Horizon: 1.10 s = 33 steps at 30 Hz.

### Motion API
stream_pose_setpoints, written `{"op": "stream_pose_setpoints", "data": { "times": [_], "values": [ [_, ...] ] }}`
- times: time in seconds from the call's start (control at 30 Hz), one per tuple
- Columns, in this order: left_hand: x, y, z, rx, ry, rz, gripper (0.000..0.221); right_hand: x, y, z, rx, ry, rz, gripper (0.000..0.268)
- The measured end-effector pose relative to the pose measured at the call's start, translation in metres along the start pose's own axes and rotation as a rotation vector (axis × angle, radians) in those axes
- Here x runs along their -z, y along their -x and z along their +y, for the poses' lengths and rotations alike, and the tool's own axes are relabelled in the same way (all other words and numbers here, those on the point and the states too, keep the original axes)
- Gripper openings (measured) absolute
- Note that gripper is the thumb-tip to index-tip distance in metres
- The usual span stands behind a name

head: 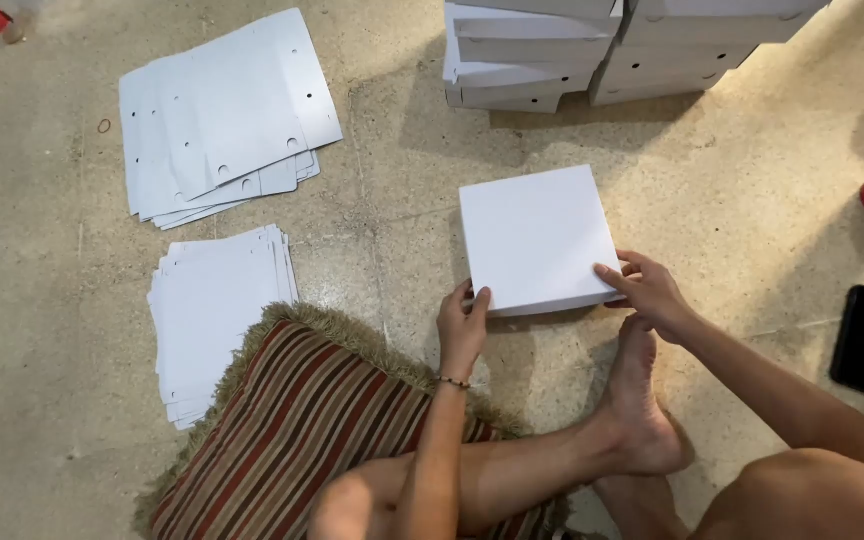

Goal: Assembling cardboard boxes from flat templates by folding and tucking flaps

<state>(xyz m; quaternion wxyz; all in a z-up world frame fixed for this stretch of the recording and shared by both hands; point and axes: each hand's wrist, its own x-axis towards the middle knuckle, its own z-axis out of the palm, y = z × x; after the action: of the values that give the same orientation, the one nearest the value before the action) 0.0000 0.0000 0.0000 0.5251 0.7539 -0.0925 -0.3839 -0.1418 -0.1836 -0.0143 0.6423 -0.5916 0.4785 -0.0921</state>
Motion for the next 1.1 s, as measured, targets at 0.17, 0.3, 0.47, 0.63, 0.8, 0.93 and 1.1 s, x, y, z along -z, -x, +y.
{"op": "stream_pose_setpoints", "data": {
  "times": [0.17,0.3,0.47,0.63,0.8,0.93,1.1],
  "values": [
    [0.0,-0.024,-0.036,-0.048,-0.156,0.04,0.056,0.008,-0.017,0.01,-0.014,0.066,-0.023,0.059],
    [0.001,-0.02,-0.025,-0.042,-0.173,0.037,0.056,0.012,-0.016,0.013,-0.031,-0.027,-0.085,0.06],
    [0.002,-0.013,-0.015,-0.06,-0.196,0.037,0.056,0.019,-0.021,0.021,-0.046,-0.057,-0.1,0.053],
    [0.003,-0.02,-0.023,-0.063,-0.218,0.052,0.052,0.022,-0.038,0.042,-0.036,-0.036,-0.121,0.051],
    [0.004,-0.025,-0.027,-0.046,-0.269,0.044,0.05,0.021,-0.043,0.044,-0.019,0.067,-0.114,0.048],
    [0.01,-0.006,0.001,-0.013,-0.305,-0.033,0.055,0.021,-0.037,0.041,-0.031,0.19,-0.087,0.05],
    [0.02,-0.024,-0.055,0.133,-0.639,-0.396,0.064,0.039,-0.033,0.049,-0.022,0.749,-0.353,0.045]
  ]
}}
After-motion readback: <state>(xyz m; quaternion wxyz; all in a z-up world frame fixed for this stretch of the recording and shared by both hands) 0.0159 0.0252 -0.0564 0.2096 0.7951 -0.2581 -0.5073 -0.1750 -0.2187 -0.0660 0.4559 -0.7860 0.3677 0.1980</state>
